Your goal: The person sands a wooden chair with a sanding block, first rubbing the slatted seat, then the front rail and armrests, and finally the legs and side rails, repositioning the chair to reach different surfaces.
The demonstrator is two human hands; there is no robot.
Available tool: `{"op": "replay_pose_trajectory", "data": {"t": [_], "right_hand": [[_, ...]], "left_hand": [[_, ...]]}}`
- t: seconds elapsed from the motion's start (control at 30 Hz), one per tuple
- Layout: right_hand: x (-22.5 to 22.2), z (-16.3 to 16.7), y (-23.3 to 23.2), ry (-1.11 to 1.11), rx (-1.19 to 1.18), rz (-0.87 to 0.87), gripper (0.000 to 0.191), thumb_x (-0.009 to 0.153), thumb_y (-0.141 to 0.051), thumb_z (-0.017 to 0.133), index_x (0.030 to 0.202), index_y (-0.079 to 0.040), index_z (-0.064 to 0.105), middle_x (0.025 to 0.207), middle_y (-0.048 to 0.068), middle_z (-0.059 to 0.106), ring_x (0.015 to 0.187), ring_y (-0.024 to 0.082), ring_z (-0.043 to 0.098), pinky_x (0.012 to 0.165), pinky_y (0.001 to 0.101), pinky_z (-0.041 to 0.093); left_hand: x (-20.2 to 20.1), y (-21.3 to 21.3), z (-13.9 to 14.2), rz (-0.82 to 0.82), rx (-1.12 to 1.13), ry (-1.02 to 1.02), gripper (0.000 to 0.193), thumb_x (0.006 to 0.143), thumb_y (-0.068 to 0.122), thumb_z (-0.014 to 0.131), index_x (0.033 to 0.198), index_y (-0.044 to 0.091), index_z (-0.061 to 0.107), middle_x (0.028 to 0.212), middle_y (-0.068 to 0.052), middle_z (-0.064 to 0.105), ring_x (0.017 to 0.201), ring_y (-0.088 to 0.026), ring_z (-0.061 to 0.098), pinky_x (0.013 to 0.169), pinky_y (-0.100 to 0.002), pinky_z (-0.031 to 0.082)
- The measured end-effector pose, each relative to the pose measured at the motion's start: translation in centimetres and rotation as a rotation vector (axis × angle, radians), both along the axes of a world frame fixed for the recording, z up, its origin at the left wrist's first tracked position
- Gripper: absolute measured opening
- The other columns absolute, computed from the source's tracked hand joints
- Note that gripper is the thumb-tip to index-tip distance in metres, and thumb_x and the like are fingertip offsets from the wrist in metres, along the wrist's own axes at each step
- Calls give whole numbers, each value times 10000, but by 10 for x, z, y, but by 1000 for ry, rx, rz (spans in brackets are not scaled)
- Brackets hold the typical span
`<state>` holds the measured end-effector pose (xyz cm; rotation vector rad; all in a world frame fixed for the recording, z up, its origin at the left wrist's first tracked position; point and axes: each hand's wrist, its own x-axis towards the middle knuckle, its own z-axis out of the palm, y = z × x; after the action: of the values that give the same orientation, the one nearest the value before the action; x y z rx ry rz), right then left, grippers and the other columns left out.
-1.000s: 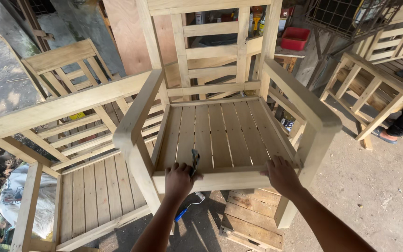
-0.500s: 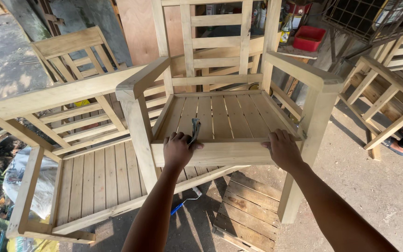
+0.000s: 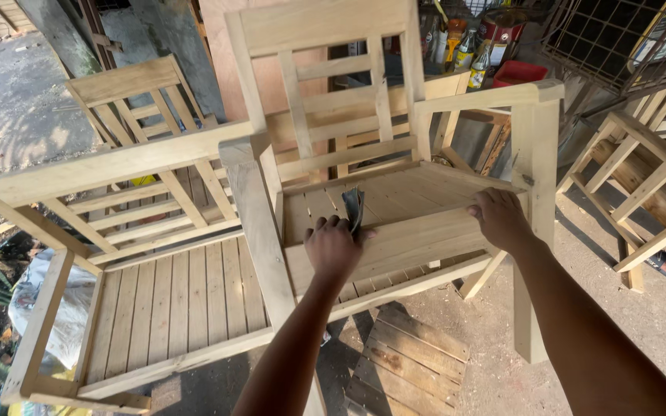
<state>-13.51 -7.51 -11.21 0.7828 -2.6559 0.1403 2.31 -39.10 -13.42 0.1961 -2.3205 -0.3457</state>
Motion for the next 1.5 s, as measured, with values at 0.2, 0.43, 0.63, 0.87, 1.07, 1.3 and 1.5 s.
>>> {"op": "replay_pose_trajectory", "data": {"t": [0.2, 0.43, 0.63, 0.87, 1.07, 1.3, 1.5], "right_hand": [[-19, -8, 10, 49, -189, 75, 338, 1055, -329, 501, 1260, -75, 589, 1260, 130, 566, 1289, 343, 484, 1190, 494, 285], [-14, -22, 11, 113, -276, 103, 264, 1040, -271, 546, 1246, -119, 612, 1228, 85, 561, 1323, 288, 479, 1280, 500, 214], [-27, -25, 35, 187, -258, 210, 293, 1055, -328, 527, 1264, -138, 606, 1243, 78, 552, 1320, 288, 471, 1278, 537, 196], [-48, -31, 55, 211, -220, 290, 442, 1013, -441, 589, 1360, -176, 525, 1373, 109, 469, 1389, 329, 386, 1243, 563, 152], [-44, -7, 82, 115, -100, 416, 1076, 545, -506, 862, 1482, -217, 417, 1472, 98, 399, 1474, 319, 298, 1252, 579, 123], [-50, 8, 92, 72, 83, 398, 1340, 464, -530, 950, 1564, -241, 241, 1579, 165, 258, 1520, 370, 185, 1245, 601, 91], [-53, -2, 85, 88, 136, 318, 1268, 583, -468, 922, 1593, -283, 179, 1617, 181, 225, 1547, 388, 160, 1275, 598, 64]], "left_hand": [[-8, 14, 8, -37, 43, -9, 496, 845, 570, 746, 688, 101, 707, 715, -48, 679, 742, -254, 679, 645, -431, 491], [-6, 14, 11, -7, 26, -24, 465, 855, 559, 713, 737, 109, 709, 756, -41, 687, 773, -270, 674, 660, -451, 492], [5, 30, -4, -87, -129, 99, 459, 946, 331, 602, 1339, 98, 649, 987, -64, 719, 926, -268, 673, 844, -461, 483], [-22, 102, -42, 125, -94, 94, 637, 897, 113, 617, 1509, 233, 493, 1595, -73, 454, 1490, -387, 349, 1228, -598, 205], [-74, 198, -63, 11, -73, 55, 574, 958, 160, 629, 1503, 283, 500, 1607, 2, 465, 1482, -306, 389, 1221, -651, 198], [6, 89, -61, 448, 110, 270, 655, 936, 149, 658, 1550, 257, 459, 1637, 8, 407, 1537, -332, 298, 1238, -589, 233], [-79, 235, -61, 260, -19, 84, 729, 915, -57, 482, 1550, 301, 490, 1682, 30, 375, 1564, -293, 303, 1284, -566, 224]]}}
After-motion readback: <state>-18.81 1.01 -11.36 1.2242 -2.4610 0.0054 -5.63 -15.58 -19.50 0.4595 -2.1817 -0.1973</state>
